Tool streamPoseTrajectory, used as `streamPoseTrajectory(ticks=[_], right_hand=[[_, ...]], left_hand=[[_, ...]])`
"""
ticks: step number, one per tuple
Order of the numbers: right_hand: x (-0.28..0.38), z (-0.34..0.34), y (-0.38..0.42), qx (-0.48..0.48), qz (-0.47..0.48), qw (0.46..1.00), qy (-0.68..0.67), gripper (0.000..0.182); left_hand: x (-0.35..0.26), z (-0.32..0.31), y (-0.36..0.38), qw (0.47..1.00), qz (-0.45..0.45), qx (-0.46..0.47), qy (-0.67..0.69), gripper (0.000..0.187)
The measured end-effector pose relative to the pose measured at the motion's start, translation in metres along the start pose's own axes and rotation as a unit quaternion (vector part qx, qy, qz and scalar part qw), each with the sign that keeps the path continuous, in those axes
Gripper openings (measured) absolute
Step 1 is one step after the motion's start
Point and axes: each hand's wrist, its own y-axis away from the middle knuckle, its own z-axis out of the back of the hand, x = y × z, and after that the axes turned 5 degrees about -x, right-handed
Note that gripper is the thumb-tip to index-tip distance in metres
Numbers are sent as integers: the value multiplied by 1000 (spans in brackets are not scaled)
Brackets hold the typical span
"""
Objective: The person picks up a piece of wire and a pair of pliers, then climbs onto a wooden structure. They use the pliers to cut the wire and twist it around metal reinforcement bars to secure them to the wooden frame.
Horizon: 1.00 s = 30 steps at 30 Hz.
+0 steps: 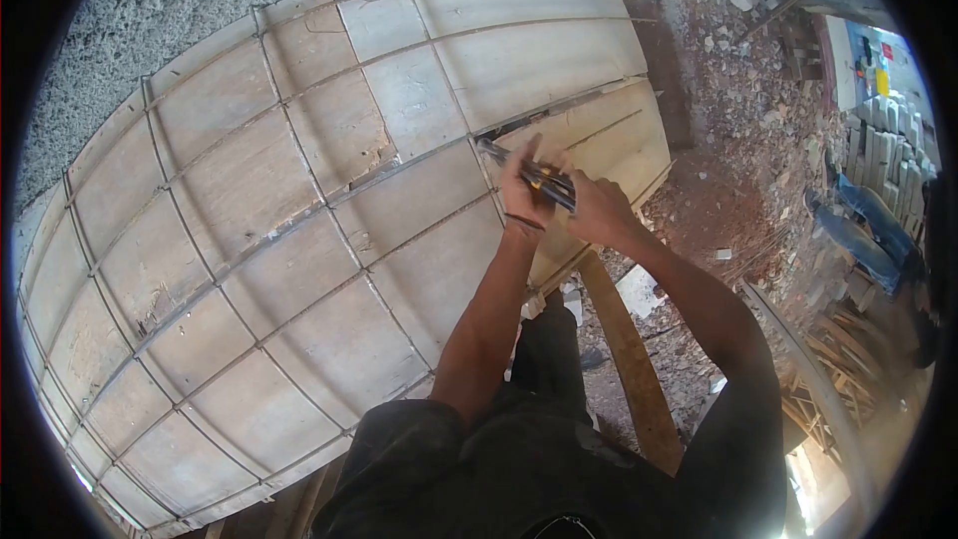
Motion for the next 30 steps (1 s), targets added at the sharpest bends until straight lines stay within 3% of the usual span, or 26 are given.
streamPoseTrajectory(ticks=[2,4,5,7,9,11,12,14,15,17,21,23,24,26,27,29,30], right_hand=[[-22,-15,12,40,14,997,-62,50],[-34,-29,28,82,27,988,-124,57],[-35,-35,41,136,-1,939,-316,58],[-26,-30,61,182,-30,850,-494,59],[-4,-3,81,272,-137,823,-480,57],[-13,-37,87,288,-117,841,-442,57],[-12,-52,91,213,-50,883,-416,56],[8,-47,98,13,82,926,-369,53],[18,-45,100,16,88,925,-370,53],[32,-43,105,-132,151,952,-231,44],[37,-27,107,-123,132,946,-271,34],[29,-7,109,-16,87,946,-311,27],[30,3,110,-16,94,946,-311,27],[31,23,112,-180,122,889,-403,28],[27,30,114,-179,129,888,-404,28],[17,39,113,-163,92,846,-500,30],[18,39,112,-162,96,842,-505,30]], left_hand=[[3,7,7,986,-56,-5,-155,29],[0,28,20,974,-73,-6,-215,29],[0,38,29,957,-83,-7,-277,28],[-2,53,48,936,-129,6,-328,29],[-13,59,69,909,-175,14,-379,30],[-26,53,94,890,-146,-16,-431,29],[-30,51,102,890,-151,-18,-429,29],[-38,49,115,840,-225,3,-493,33],[-42,51,120,840,-231,-1,-492,33],[-50,49,130,829,-311,53,-462,42],[-73,35,159,847,-327,65,-413,48],[-89,35,171,758,-359,16,-545,51],[-92,36,175,756,-365,14,-544,51],[-97,36,181,738,-455,-20,-498,45],[-104,37,184,736,-461,-22,-496,45],[-128,44,192,793,-420,-57,-438,33],[-140,47,196,788,-425,-59,-441,33]])
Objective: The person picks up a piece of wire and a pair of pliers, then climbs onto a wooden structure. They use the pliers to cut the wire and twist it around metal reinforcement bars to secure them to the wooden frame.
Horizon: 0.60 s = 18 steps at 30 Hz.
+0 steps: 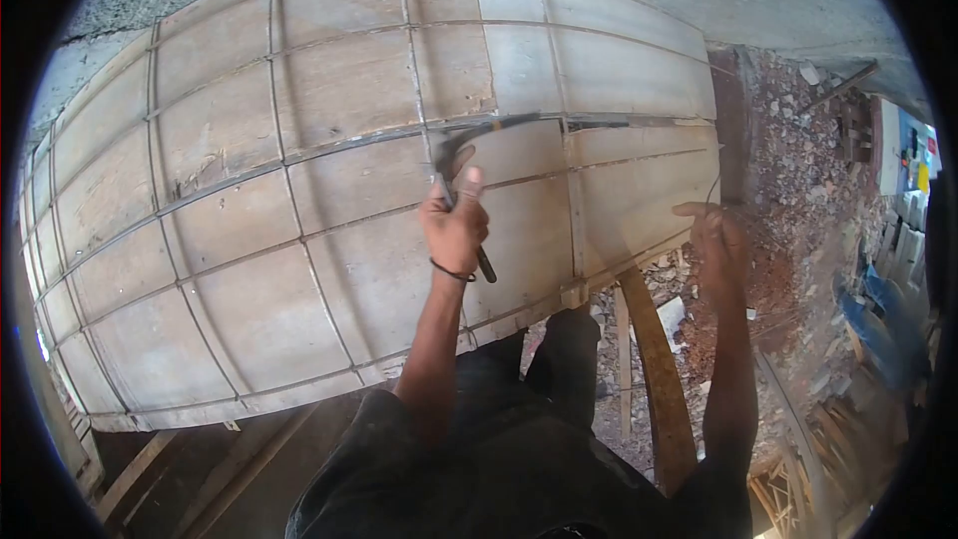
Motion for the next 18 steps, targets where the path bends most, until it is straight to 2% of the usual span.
streamPoseTrajectory(ticks=[2,3,7,9,10,12,13,14,15,17,18], right_hand=[[-1,-4,-7,-26,26,999,36,31],[-5,-6,-8,-23,29,999,29,31],[-1,-16,-13,-8,68,997,41,27],[4,-16,-19,1,155,985,73,25],[5,-10,-24,9,172,983,69,24],[7,-2,-37,2,200,977,70,24],[6,0,-45,2,219,973,74,24],[2,-2,-53,-5,219,973,72,24],[-5,-8,-59,-32,199,978,46,25],[-14,-23,-61,-51,170,984,23,26],[-15,-30,-62,-50,142,988,-12,26]], left_hand=[[-7,23,-8,992,38,-24,119,24],[-12,31,-7,992,32,-28,116,24],[-27,68,-6,955,-223,-194,37,24],[-51,74,6,919,-334,-208,0,29],[-53,94,5,915,-362,-179,25,34],[-75,94,14,912,-351,-166,136,38],[-104,75,25,909,-306,-180,218,38],[-116,68,24,911,-241,-230,245,22],[-114,73,15,914,-238,-227,238,22],[-107,87,-3,945,-155,-147,247,23],[-104,83,-8,947,-106,-215,215,21]])
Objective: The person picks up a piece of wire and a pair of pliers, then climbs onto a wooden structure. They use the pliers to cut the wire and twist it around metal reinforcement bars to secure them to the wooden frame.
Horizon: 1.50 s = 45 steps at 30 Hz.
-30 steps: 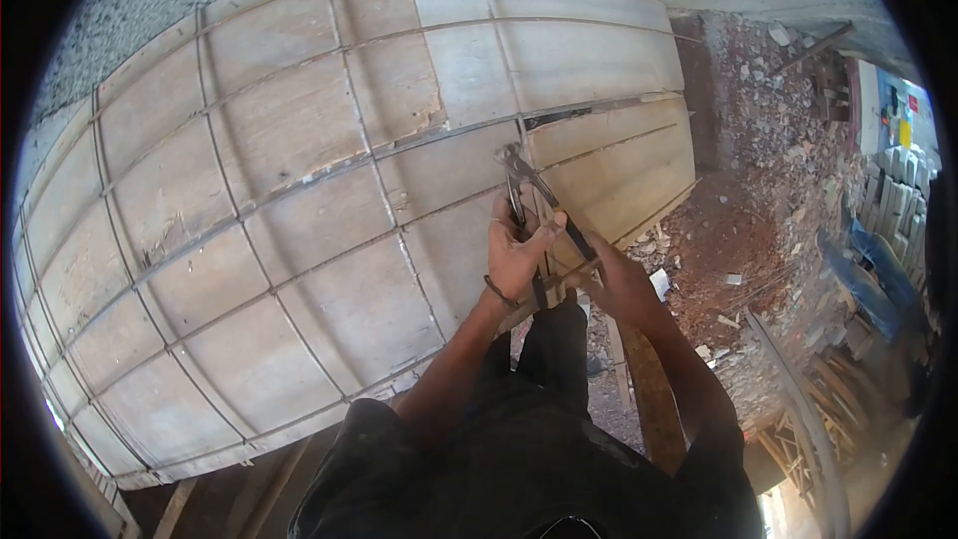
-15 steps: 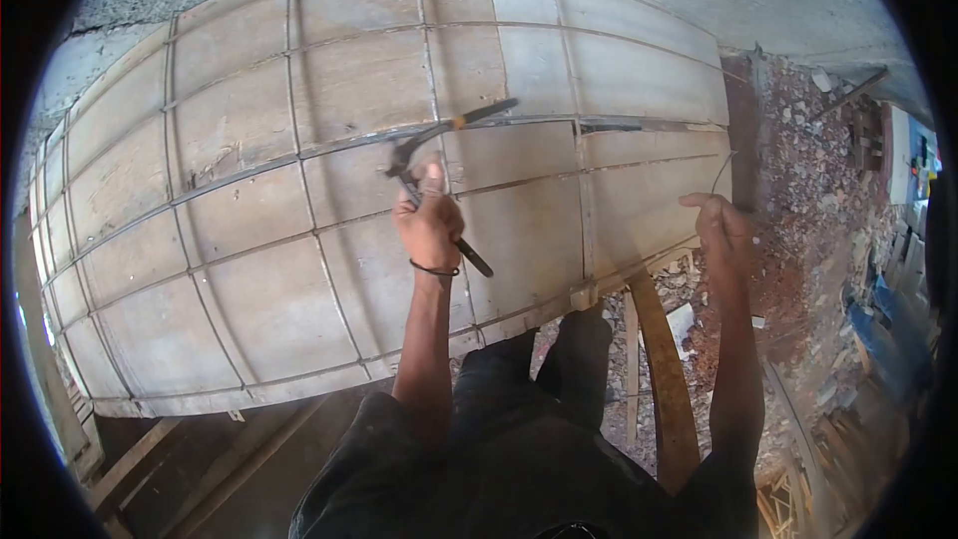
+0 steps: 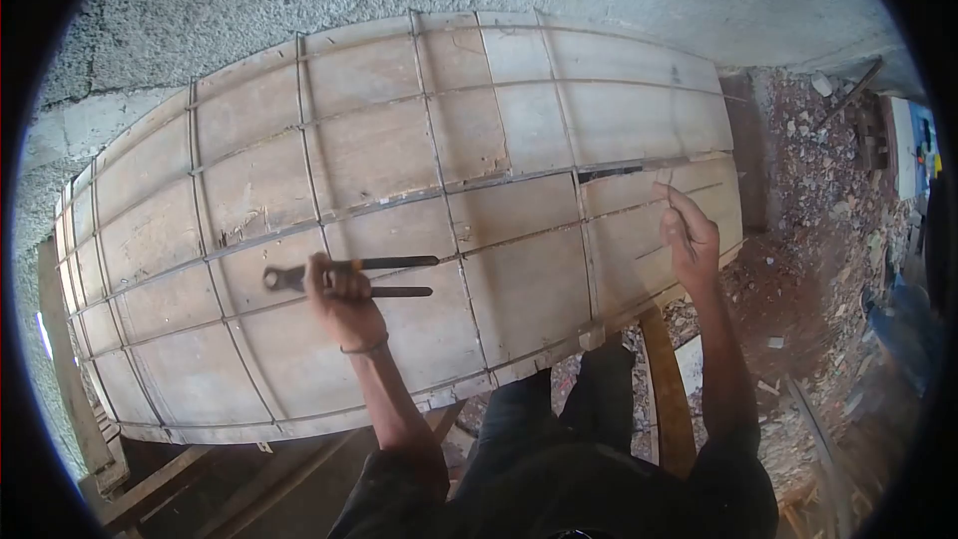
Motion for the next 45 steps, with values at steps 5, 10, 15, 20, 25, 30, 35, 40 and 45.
streamPoseTrajectory(ticks=[5,10,15,20,25,30,35,40,45], right_hand=[[5,-12,5,53,-79,995,-1,26],[13,-16,10,54,-62,995,65,26],[5,-22,20,65,-156,981,94,24],[1,-48,34,68,-131,987,62,23],[5,-61,42,99,-123,986,55,22],[7,-58,42,85,-110,989,57,22],[10,-52,43,56,-114,991,47,23],[-2,-55,51,77,-54,993,77,25],[7,-53,47,81,-62,983,153,25]], left_hand=[[36,9,-33,951,114,30,-284,21],[84,-8,-66,836,33,137,-530,29],[109,-20,-61,659,-342,64,-667,39],[111,-6,-50,659,-386,35,-644,56],[108,-8,-50,637,-341,180,-667,62],[117,-5,-52,605,-387,226,-658,62],[103,-28,-28,600,-380,188,-678,56],[96,-78,22,839,-232,279,-406,43],[103,-134,57,919,33,345,-190,45]])
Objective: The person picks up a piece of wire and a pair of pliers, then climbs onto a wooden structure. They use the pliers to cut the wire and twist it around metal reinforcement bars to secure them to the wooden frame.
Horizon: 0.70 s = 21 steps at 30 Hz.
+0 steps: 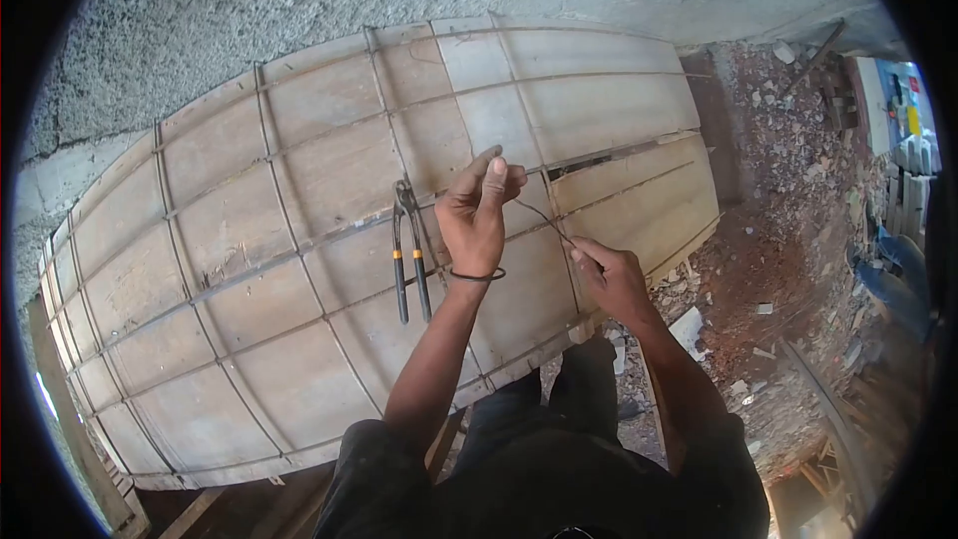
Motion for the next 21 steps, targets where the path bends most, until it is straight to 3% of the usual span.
streamPoseTrajectory(ticks=[6,8,9,11,12,14,21], right_hand=[[-11,11,-8,-40,-71,996,29,23],[-14,12,-10,-29,-62,997,48,23],[-19,12,-10,-30,-62,997,47,23],[-23,13,-16,45,-99,984,-140,23],[-19,16,-20,44,-98,984,-140,23],[-8,27,-29,128,-180,947,-234,24],[-7,23,-61,164,-236,926,-246,28]], left_hand=[[5,-20,-19,997,-32,-6,-65,40],[-5,-17,-26,988,140,69,-5,33],[-7,-12,-33,988,140,70,-7,33],[-11,-3,-50,933,274,192,135,29],[-9,-5,-53,933,273,193,135,29],[-1,-9,-59,950,237,125,159,32],[35,-28,-99,974,161,-27,157,27]])
